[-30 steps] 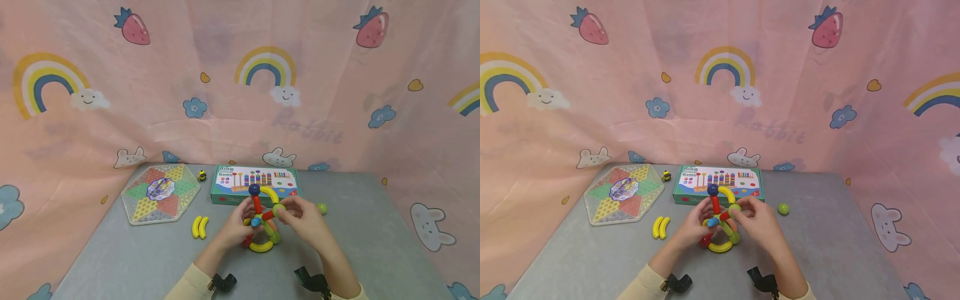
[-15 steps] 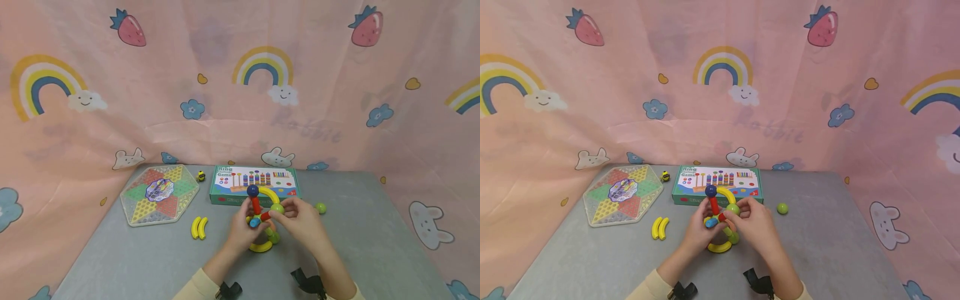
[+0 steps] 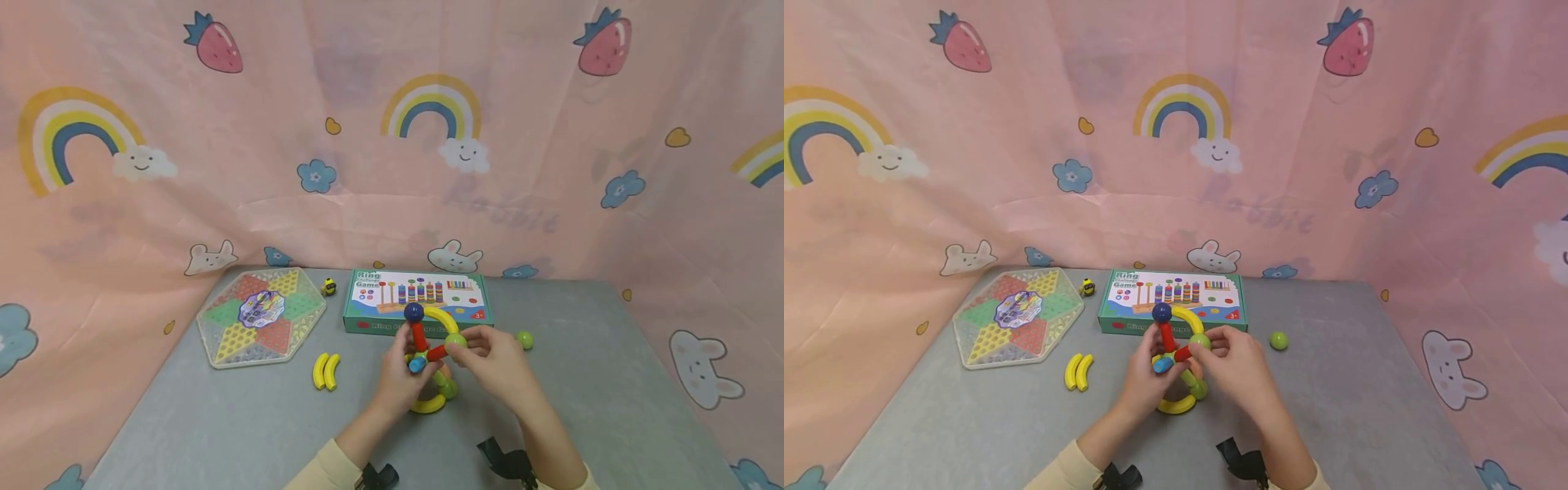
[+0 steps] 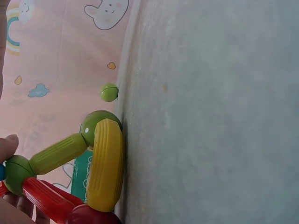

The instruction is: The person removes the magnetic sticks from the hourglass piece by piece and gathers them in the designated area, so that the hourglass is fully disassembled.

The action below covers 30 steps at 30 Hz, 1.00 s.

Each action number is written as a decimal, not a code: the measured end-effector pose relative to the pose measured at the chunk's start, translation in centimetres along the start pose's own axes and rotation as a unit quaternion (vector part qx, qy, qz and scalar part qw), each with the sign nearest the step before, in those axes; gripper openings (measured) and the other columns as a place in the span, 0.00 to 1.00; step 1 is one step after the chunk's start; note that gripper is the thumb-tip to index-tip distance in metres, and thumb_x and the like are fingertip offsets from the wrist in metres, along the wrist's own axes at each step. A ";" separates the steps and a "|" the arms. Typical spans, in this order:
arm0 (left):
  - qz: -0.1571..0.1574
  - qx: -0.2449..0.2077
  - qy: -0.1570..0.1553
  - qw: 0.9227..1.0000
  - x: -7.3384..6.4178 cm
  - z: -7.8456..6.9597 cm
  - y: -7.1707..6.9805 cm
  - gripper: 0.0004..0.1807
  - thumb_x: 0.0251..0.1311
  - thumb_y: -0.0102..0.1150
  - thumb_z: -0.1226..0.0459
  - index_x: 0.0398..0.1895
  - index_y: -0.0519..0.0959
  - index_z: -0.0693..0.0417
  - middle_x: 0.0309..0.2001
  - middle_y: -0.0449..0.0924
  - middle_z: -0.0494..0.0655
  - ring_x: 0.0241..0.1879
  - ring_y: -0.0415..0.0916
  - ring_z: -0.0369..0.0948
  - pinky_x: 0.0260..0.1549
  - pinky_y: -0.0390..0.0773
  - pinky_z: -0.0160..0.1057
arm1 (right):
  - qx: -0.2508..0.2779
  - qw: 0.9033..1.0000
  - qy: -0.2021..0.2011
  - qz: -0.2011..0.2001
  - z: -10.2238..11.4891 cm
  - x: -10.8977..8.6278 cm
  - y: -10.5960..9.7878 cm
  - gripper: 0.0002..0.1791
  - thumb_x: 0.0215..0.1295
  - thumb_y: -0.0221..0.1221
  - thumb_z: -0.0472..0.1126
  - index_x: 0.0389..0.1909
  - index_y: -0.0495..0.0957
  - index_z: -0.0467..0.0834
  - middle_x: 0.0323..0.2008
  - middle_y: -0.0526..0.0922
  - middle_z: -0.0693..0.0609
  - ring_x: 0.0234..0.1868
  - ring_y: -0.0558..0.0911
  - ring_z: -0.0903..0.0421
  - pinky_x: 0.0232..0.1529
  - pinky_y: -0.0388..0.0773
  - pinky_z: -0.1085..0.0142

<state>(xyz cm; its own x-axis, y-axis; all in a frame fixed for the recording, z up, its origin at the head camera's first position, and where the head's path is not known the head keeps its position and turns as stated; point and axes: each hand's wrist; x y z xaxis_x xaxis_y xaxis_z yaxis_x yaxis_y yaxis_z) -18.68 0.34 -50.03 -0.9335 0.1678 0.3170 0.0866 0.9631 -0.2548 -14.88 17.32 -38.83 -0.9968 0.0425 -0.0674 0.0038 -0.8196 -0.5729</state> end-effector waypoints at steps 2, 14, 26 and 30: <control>0.002 0.000 -0.001 1.000 0.0 0.0 0.0 0.43 0.59 0.72 0.62 0.75 0.60 0.44 0.52 0.83 0.51 0.49 0.79 0.39 0.57 0.78 0.43 | 0.003 1.000 0.000 0.006 0.0 0.0 0.0 0.24 0.67 0.65 0.52 0.53 0.79 0.36 0.42 0.88 0.45 0.39 0.89 0.53 0.48 0.83 0.48; 0.008 0.005 0.011 1.000 0.0 -0.1 -0.3 0.41 0.59 0.72 0.63 0.73 0.61 0.47 0.51 0.83 0.55 0.48 0.80 0.40 0.55 0.79 0.41 | 0.095 0.992 0.001 0.086 -0.7 0.5 -0.7 0.23 0.74 0.58 0.43 0.61 0.74 0.30 0.51 0.85 0.38 0.45 0.88 0.49 0.56 0.80 0.49; 0.018 -0.007 -0.006 1.000 0.1 -0.4 -0.6 0.41 0.60 0.71 0.61 0.74 0.61 0.46 0.56 0.82 0.54 0.53 0.80 0.43 0.59 0.77 0.49 | 0.147 0.977 -0.003 0.154 -1.1 0.7 -2.3 0.24 0.77 0.54 0.43 0.64 0.69 0.29 0.53 0.83 0.39 0.49 0.87 0.49 0.58 0.80 0.53; 0.022 -0.006 -0.012 1.000 0.1 -0.5 -0.6 0.40 0.60 0.71 0.59 0.73 0.62 0.45 0.55 0.83 0.51 0.53 0.80 0.42 0.60 0.76 0.51 | 0.127 0.983 -0.022 0.133 -1.7 0.5 -3.3 0.26 0.77 0.55 0.46 0.64 0.69 0.31 0.54 0.82 0.38 0.49 0.86 0.49 0.54 0.82 0.55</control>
<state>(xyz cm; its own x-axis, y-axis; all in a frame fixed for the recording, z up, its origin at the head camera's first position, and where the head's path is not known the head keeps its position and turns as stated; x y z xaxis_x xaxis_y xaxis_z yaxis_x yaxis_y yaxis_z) -18.65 -0.07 -49.39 -0.9368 0.2047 0.2837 0.1312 0.9573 -0.2577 -15.26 21.07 -38.38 -0.9659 -0.2118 -0.1488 0.2494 -0.9149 -0.3175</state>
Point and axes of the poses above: each hand's wrist, its own x-axis towards the middle knuckle, its own y-axis out of the palm, z = x × y
